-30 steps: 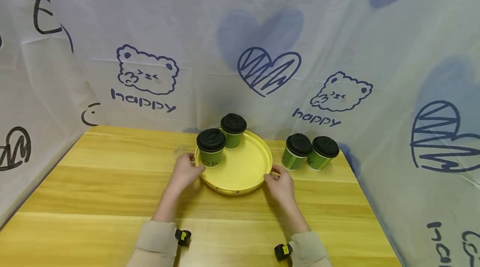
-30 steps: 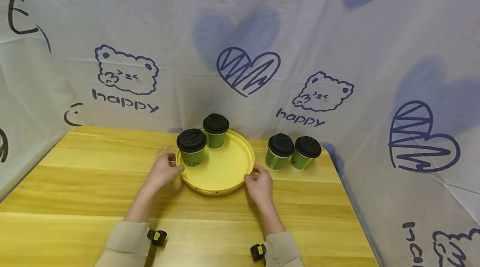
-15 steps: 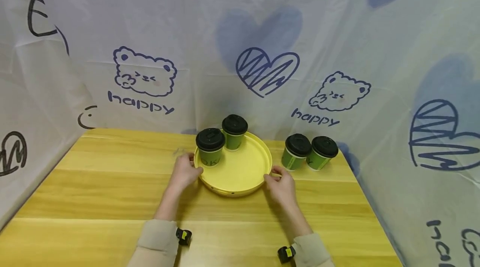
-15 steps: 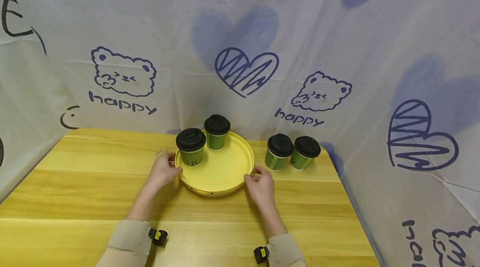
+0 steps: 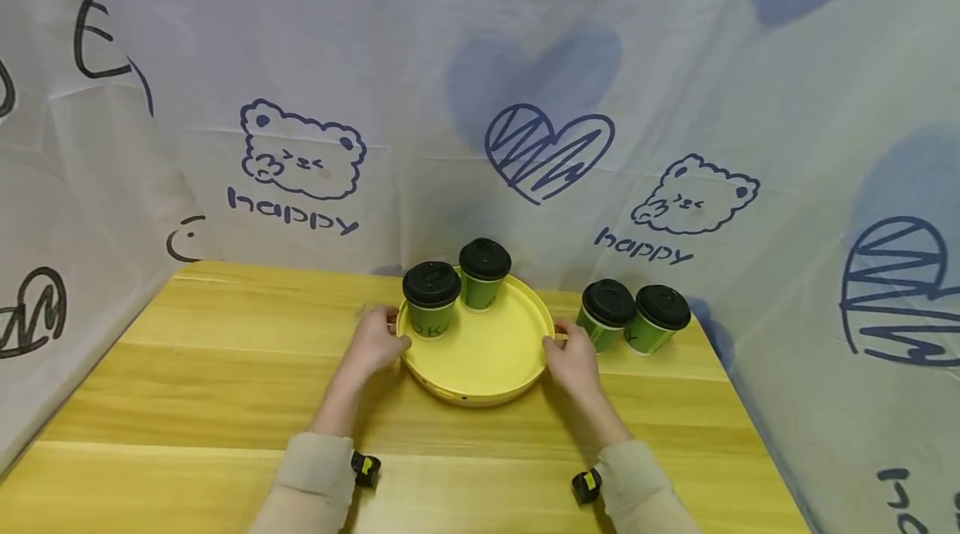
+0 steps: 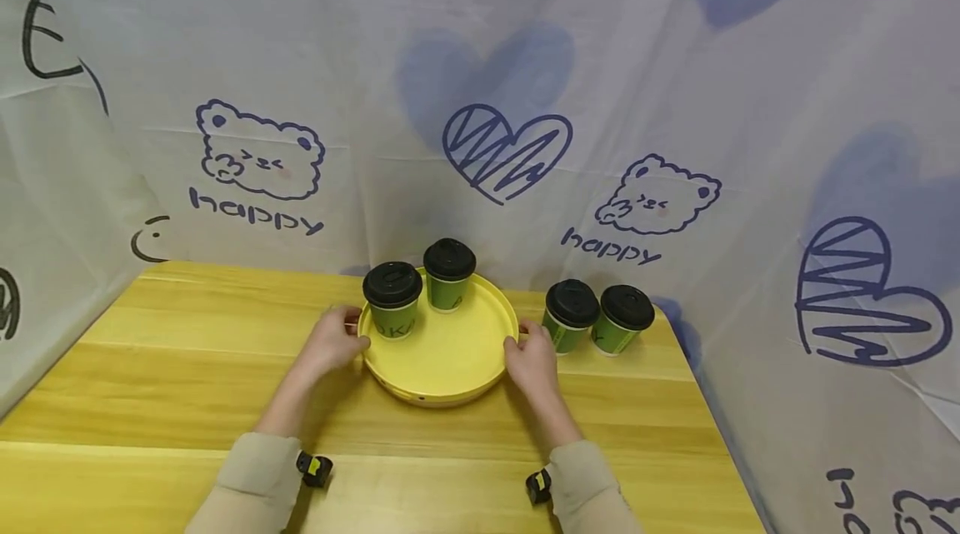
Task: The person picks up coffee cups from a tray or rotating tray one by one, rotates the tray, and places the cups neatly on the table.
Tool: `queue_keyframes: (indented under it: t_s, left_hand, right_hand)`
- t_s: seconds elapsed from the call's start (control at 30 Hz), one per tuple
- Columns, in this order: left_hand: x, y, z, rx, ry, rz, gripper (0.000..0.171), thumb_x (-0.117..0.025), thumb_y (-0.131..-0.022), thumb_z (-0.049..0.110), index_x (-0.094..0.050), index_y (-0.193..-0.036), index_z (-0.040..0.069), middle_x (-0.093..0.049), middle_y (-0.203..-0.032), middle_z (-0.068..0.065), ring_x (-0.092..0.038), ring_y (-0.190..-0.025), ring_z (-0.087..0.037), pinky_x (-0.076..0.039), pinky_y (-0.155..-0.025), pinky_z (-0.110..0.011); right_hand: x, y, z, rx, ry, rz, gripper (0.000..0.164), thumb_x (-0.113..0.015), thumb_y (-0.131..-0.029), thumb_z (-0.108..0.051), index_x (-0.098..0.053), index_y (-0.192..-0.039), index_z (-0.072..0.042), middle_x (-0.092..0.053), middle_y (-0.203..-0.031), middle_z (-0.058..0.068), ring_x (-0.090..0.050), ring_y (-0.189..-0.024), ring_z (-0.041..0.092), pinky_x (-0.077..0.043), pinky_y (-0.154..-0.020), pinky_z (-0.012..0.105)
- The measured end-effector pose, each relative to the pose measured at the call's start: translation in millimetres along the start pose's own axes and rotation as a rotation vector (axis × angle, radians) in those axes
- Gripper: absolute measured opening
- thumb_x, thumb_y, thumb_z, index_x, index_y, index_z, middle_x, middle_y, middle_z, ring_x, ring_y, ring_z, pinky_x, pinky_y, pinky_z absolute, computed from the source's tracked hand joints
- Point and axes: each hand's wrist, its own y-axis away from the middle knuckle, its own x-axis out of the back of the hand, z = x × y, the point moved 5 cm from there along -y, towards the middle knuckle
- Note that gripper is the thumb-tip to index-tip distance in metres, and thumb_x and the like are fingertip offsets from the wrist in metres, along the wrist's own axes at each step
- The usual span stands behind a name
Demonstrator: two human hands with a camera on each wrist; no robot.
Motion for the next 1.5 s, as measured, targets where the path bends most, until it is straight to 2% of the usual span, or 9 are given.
queue_keyframes:
  t_s: [0.13,0.37,0.5,0.7,1.0,1.13,1.3,1.5]
  left_hand:
    - [1.1,-6.7,2.8,-0.017,-0.024,-0.02,0.063,-0.061,-0.083,-0.005,-0.044,-0.14,-0.023,-0.057,-0.133,-0.037,-0.06,-0.121,-0.045,-0.054,-0.101,-0.049]
    - [3.4,-15.4,2.6,-0.014,-0.063,-0.053,0.062,-0.063,-0.084,-0.003,-0.044,-0.14,-0.021,-0.058,-0.131,-0.036,-0.059,-0.12,-0.045,-0.054,-0.101,-0.05]
    - [3.1,-18.9,1.9,-0.005,-0.069,-0.043,0.061,-0.062,-0.086,-0.002,-0.044,-0.141,-0.02,-0.058,-0.132,-0.036,-0.058,-0.121,-0.046,-0.052,-0.103,-0.05]
    - [2.4,-13.7,2.7,0.018,-0.065,-0.016,0.06,-0.063,-0.088,0.001,-0.044,-0.141,-0.02,-0.057,-0.133,-0.036,-0.058,-0.122,-0.046,-0.051,-0.105,-0.052]
    - [-1.2,-1.1,3.7,0.016,-0.002,-0.004,0.062,-0.064,-0.086,-0.003,-0.042,-0.14,-0.024,-0.057,-0.129,-0.038,-0.058,-0.12,-0.047,-0.052,-0.103,-0.052]
    - [-3.0,3.9,1.5,0.025,0.018,0.005,0.063,-0.064,-0.085,-0.003,-0.04,-0.14,-0.025,-0.055,-0.13,-0.038,-0.058,-0.122,-0.048,-0.052,-0.104,-0.053]
    - [-5.0,7.6,1.4,0.021,0.044,0.015,0.06,-0.064,-0.084,-0.004,-0.044,-0.138,-0.024,-0.057,-0.129,-0.038,-0.06,-0.122,-0.048,-0.054,-0.102,-0.051]
    - [-5.2,8.1,3.6,0.019,0.051,0.009,0.06,-0.063,-0.085,-0.004,-0.043,-0.138,-0.024,-0.057,-0.129,-0.038,-0.06,-0.12,-0.047,-0.054,-0.101,-0.051]
  right_hand:
    - [0.7,-4.6,3.9,0.013,0.031,-0.028,0.047,-0.053,-0.096,-0.006,-0.056,-0.141,0.008,-0.061,-0.129,0.024,-0.065,-0.109,0.034,-0.057,-0.09,0.043]
    - [0.4,-3.4,7.7,0.044,0.012,-0.047,0.049,-0.049,-0.093,-0.001,-0.056,-0.14,0.01,-0.061,-0.125,0.025,-0.066,-0.105,0.033,-0.056,-0.083,0.038]
    - [0.7,0.3,7.7,0.051,0.004,-0.04,0.049,-0.049,-0.093,-0.001,-0.055,-0.14,0.011,-0.061,-0.125,0.026,-0.066,-0.104,0.032,-0.056,-0.082,0.037]
    - [0.7,8.3,5.2,0.028,-0.022,-0.042,0.049,-0.051,-0.095,-0.002,-0.053,-0.142,0.012,-0.059,-0.127,0.026,-0.066,-0.107,0.033,-0.057,-0.081,0.035]
    - [0.9,20.7,6.7,0.037,-0.051,-0.024,0.047,-0.059,-0.094,-0.002,-0.057,-0.138,0.011,-0.06,-0.124,0.027,-0.068,-0.104,0.032,-0.057,-0.081,0.033]
    - [0.4,27.9,6.2,0.02,-0.106,-0.032,0.05,-0.064,-0.094,-0.004,-0.055,-0.14,0.012,-0.061,-0.126,0.026,-0.068,-0.099,0.028,-0.057,-0.076,0.028]
    - [-0.4,36.3,5.0,0.003,-0.183,-0.046,0.052,-0.067,-0.093,-0.003,-0.052,-0.14,0.014,-0.06,-0.128,0.027,-0.068,-0.086,0.02,-0.055,-0.065,0.022]
    - [-0.5,42.2,6.2,-0.031,-0.193,-0.04,0.054,-0.069,-0.092,-0.006,-0.053,-0.14,0.013,-0.055,-0.128,0.025,-0.067,-0.085,0.015,-0.055,-0.065,0.02]
